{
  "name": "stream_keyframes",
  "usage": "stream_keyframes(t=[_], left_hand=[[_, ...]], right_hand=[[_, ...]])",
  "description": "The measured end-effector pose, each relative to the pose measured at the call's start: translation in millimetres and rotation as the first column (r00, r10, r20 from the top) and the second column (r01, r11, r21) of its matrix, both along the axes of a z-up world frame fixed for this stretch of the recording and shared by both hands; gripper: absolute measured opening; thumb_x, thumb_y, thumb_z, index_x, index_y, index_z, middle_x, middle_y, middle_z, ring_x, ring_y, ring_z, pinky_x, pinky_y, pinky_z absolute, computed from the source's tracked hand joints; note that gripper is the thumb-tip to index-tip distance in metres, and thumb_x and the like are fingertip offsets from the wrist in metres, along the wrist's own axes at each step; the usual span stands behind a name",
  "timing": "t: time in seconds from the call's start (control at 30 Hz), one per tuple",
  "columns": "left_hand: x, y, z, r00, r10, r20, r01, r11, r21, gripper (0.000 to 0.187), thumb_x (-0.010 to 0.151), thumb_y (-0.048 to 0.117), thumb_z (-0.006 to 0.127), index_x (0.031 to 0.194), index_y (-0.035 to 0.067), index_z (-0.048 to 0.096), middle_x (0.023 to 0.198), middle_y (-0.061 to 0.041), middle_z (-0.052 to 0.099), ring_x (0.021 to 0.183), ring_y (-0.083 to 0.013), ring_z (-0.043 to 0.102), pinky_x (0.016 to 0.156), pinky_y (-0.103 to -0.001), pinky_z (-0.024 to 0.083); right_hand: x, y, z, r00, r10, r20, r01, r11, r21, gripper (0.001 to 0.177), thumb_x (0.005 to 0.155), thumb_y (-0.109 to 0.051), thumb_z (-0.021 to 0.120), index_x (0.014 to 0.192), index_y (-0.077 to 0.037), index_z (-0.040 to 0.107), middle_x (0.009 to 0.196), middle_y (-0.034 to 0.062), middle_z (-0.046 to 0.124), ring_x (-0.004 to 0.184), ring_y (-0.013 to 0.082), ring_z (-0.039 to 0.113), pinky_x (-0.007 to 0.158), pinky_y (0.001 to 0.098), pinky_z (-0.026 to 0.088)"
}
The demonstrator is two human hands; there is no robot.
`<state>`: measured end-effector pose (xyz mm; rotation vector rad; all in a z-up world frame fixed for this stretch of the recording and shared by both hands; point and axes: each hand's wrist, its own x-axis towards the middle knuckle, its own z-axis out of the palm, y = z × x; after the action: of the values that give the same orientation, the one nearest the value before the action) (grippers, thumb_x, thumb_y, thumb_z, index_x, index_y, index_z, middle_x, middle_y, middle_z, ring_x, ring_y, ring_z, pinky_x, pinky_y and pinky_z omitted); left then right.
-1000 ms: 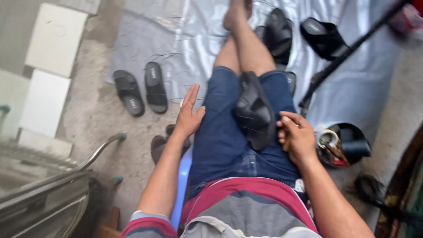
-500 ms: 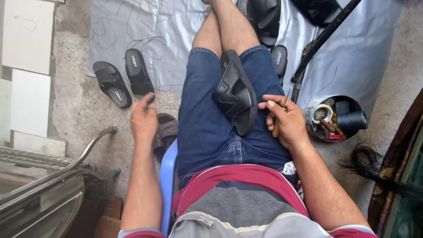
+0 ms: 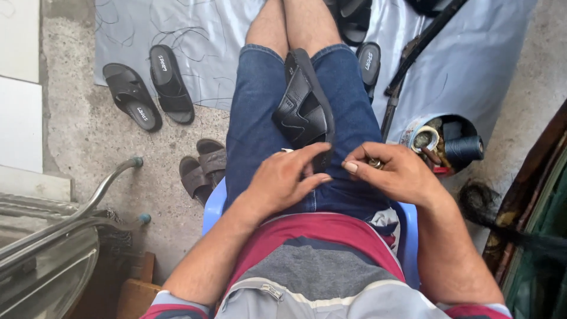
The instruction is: Hand-stitching the sole of a black sandal using a needle and thread while sitting on a stool.
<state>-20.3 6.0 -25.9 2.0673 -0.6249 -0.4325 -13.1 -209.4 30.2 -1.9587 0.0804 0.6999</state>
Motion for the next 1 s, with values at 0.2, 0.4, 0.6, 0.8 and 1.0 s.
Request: stream_keyframes(t=[0.2,0.4,0.6,0.8,1.0], left_hand=[[22.0,-3.2,19.5,0.929,0.056,-0.366,-0.140,0.968,-0.208,0.024,0.087,0.029,0.054,0.101,0.013,0.066,0.083,-0.011,0.068,0.081,-0.0286,0.067,0.073,-0.038,0.052],[66.1,146.1,22.7,0.169,0.474,-0.864,-0.938,-0.192,-0.289,0.015,0.081,-0.002,0.062,0.094,0.004,0.061,0.081,-0.006,0.060,0.066,-0.0157,0.057,0.069,-0.032,0.053],[32.3,175.2,9.8,-0.075,0.931,-0.356,-0.996,-0.087,-0.017,0.046,0.089,0.020,0.046,0.133,0.017,0.034,0.140,-0.010,0.039,0.124,-0.0224,0.045,0.098,-0.041,0.038],[24.0,82.0,-6.4,0.639,0.768,-0.045,-0.766,0.640,0.052,0.028,0.083,0.005,0.063,0.107,0.017,0.062,0.105,-0.005,0.060,0.093,-0.0262,0.061,0.086,-0.040,0.045],[19.9,39.1,6.0,0.920,0.334,0.206,-0.323,0.943,-0.086,0.038,0.084,0.017,0.065,0.121,0.012,0.056,0.116,-0.016,0.055,0.112,-0.0397,0.050,0.098,-0.048,0.038]], right_hand=[[16.3,4.1,9.3,0.980,0.073,0.184,-0.098,0.986,0.134,0.023,0.076,-0.016,0.066,0.098,-0.008,0.069,0.085,0.0131,0.070,0.075,0.0235,0.065,0.068,0.0364,0.052],[23.0,-38.8,-3.0,0.966,-0.124,0.225,0.136,0.990,-0.038,0.043,0.093,-0.014,0.043,0.135,-0.006,0.037,0.115,0.0111,0.054,0.071,0.0164,0.057,0.062,0.0257,0.050],[14.2,-40.0,-25.3,0.992,-0.078,0.101,0.076,0.997,0.018,0.044,0.091,-0.012,0.042,0.134,-0.004,0.039,0.115,0.0108,0.055,0.073,0.0167,0.056,0.066,0.0269,0.050],[15.5,-18.5,-45.2,0.989,-0.131,0.065,0.124,0.987,0.101,0.038,0.089,-0.008,0.050,0.126,0.001,0.050,0.101,0.0186,0.059,0.074,0.0234,0.060,0.056,0.0327,0.052],[-1.8,23.4,-42.8,0.983,-0.184,-0.022,0.182,0.981,-0.068,0.068,0.066,-0.026,0.078,0.126,-0.007,0.051,0.093,0.0128,0.065,0.079,0.0222,0.055,0.072,0.0345,0.047]])
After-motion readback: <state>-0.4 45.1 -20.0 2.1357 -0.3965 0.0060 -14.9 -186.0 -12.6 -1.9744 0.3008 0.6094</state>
